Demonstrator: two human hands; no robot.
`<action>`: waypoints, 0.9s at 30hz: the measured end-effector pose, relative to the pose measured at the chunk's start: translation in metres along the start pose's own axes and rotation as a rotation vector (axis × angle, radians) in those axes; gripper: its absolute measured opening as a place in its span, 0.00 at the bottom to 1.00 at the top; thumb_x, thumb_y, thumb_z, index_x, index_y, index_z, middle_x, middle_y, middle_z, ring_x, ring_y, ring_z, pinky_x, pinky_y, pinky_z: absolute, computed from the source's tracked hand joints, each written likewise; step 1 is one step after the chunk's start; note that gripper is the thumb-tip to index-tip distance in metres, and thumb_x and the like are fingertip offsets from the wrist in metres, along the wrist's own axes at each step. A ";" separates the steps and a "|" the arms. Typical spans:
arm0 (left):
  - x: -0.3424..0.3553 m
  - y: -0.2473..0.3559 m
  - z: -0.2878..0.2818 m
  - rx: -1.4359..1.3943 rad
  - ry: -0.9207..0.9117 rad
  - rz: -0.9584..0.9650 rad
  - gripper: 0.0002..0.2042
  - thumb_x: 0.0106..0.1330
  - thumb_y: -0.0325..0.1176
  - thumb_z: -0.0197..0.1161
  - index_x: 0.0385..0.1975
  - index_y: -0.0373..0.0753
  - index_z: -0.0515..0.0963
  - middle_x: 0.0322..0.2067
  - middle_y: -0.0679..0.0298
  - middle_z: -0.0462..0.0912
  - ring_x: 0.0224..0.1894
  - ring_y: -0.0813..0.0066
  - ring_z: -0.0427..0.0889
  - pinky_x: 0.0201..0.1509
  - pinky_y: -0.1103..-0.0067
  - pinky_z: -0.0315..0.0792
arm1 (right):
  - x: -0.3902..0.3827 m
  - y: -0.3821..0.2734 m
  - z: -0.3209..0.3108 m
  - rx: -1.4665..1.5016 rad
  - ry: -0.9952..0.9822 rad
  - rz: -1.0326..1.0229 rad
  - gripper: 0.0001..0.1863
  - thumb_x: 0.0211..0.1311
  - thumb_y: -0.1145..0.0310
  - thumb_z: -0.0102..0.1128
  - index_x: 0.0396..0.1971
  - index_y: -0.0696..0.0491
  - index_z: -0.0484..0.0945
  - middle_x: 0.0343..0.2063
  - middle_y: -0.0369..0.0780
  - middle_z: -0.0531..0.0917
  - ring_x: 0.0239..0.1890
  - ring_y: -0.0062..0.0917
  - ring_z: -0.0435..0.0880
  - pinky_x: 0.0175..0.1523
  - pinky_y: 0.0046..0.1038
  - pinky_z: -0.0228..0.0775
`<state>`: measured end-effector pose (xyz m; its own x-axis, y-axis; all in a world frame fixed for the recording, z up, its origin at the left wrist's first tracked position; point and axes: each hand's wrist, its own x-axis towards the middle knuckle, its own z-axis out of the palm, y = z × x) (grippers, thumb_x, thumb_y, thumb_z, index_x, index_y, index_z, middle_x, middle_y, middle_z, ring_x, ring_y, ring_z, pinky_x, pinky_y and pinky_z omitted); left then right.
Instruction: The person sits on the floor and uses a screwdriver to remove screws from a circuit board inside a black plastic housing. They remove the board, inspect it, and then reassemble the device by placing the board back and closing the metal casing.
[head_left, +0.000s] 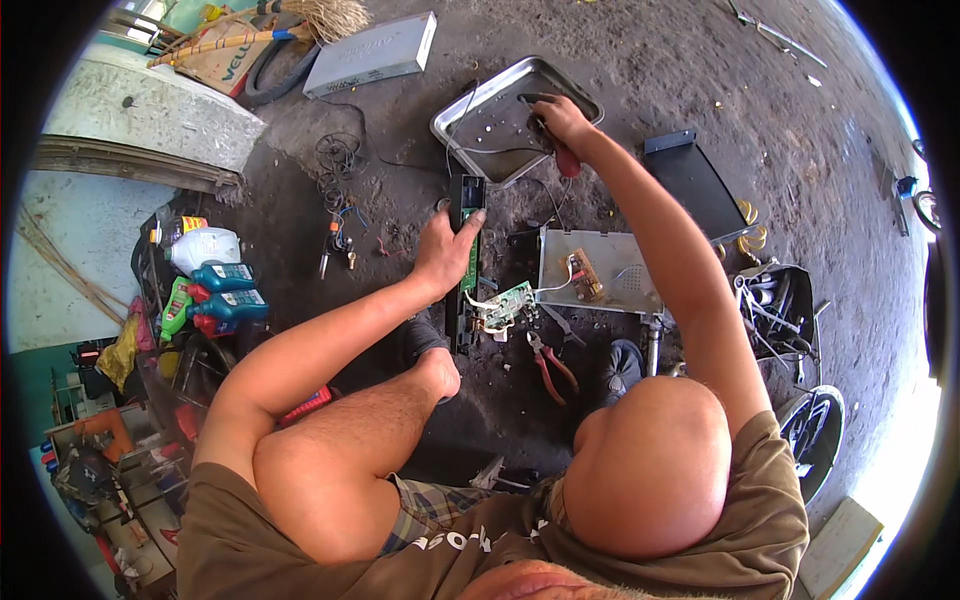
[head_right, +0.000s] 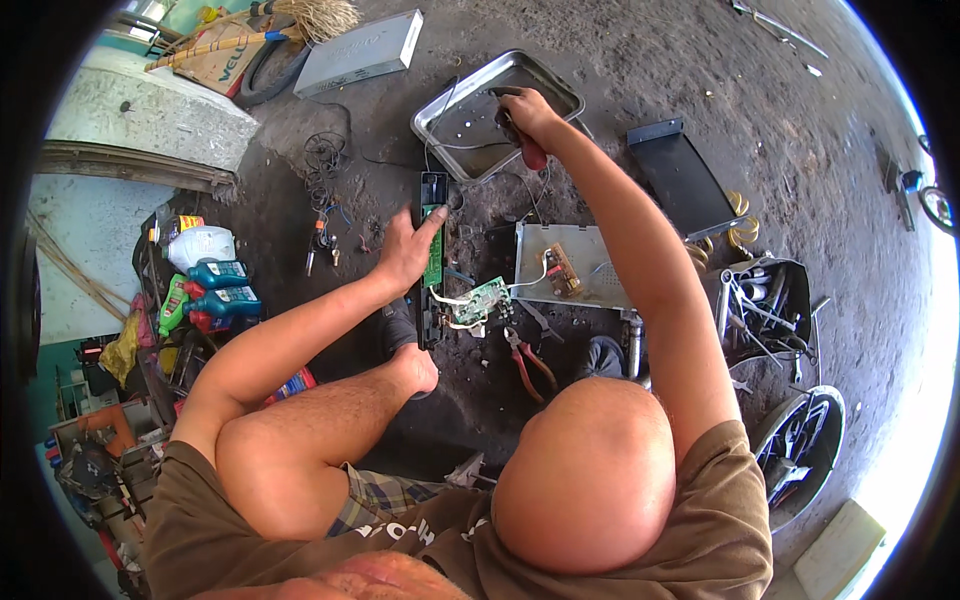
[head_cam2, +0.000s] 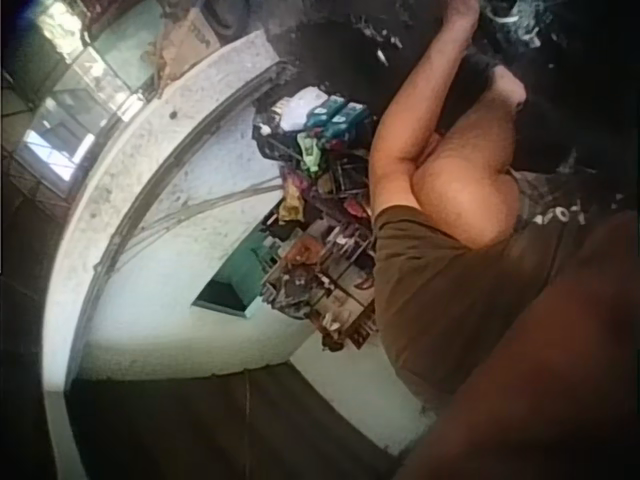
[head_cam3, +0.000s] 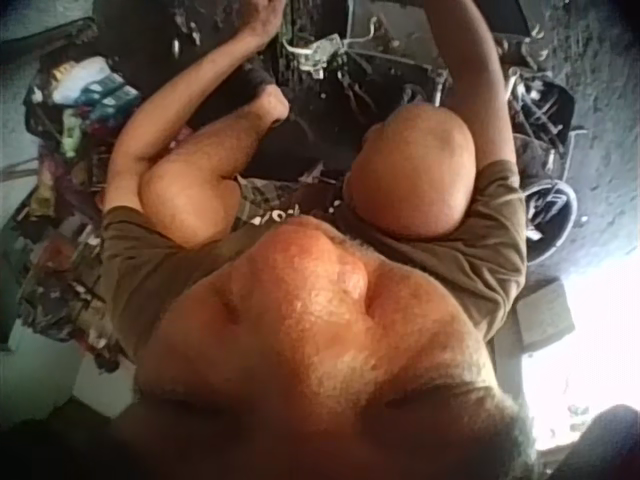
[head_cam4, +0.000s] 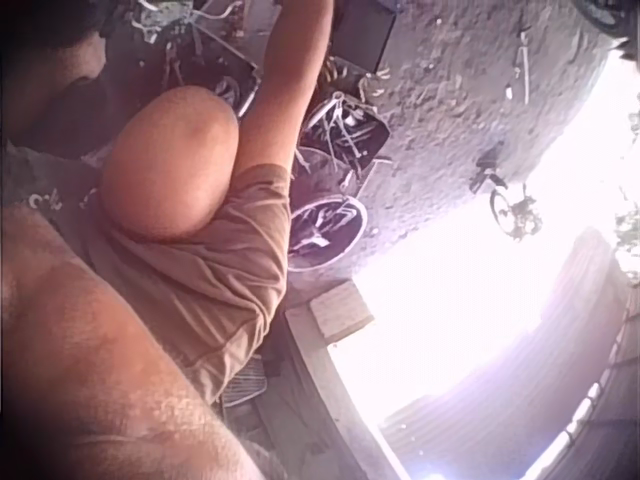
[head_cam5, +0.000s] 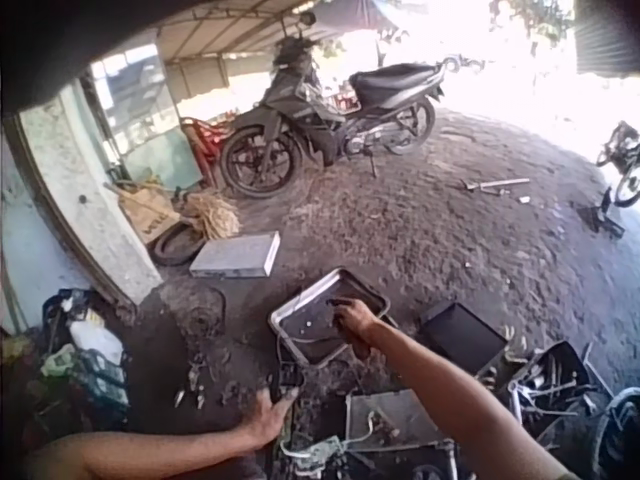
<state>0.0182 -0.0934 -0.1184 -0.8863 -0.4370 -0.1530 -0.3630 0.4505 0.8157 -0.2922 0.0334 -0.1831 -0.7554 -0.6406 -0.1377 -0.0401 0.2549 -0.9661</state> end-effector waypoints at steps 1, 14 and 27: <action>0.000 -0.005 -0.003 -0.015 -0.006 -0.025 0.22 0.75 0.50 0.66 0.44 0.31 0.82 0.34 0.45 0.87 0.39 0.47 0.87 0.47 0.60 0.77 | -0.002 -0.002 0.004 0.084 0.003 0.021 0.16 0.73 0.67 0.57 0.52 0.59 0.85 0.39 0.43 0.88 0.39 0.27 0.85 0.48 0.30 0.76; -0.006 -0.006 -0.012 0.045 0.026 0.049 0.22 0.75 0.49 0.65 0.44 0.31 0.81 0.33 0.47 0.87 0.38 0.47 0.87 0.46 0.59 0.77 | -0.009 -0.014 -0.017 0.356 0.027 -0.029 0.23 0.73 0.77 0.52 0.64 0.49 0.82 0.40 0.39 0.89 0.29 0.21 0.84 0.30 0.28 0.80; -0.001 -0.010 -0.008 -0.049 -0.003 0.018 0.25 0.75 0.55 0.66 0.41 0.33 0.82 0.27 0.55 0.84 0.32 0.61 0.83 0.42 0.63 0.76 | -0.062 0.002 -0.073 0.277 0.543 -0.033 0.20 0.78 0.52 0.62 0.30 0.52 0.80 0.18 0.32 0.75 0.14 0.18 0.70 0.18 0.27 0.60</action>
<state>0.0255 -0.1039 -0.1218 -0.8935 -0.4267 -0.1396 -0.3325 0.4199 0.8445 -0.2930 0.1266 -0.1605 -0.9852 -0.1652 -0.0461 0.0474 -0.0036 -0.9989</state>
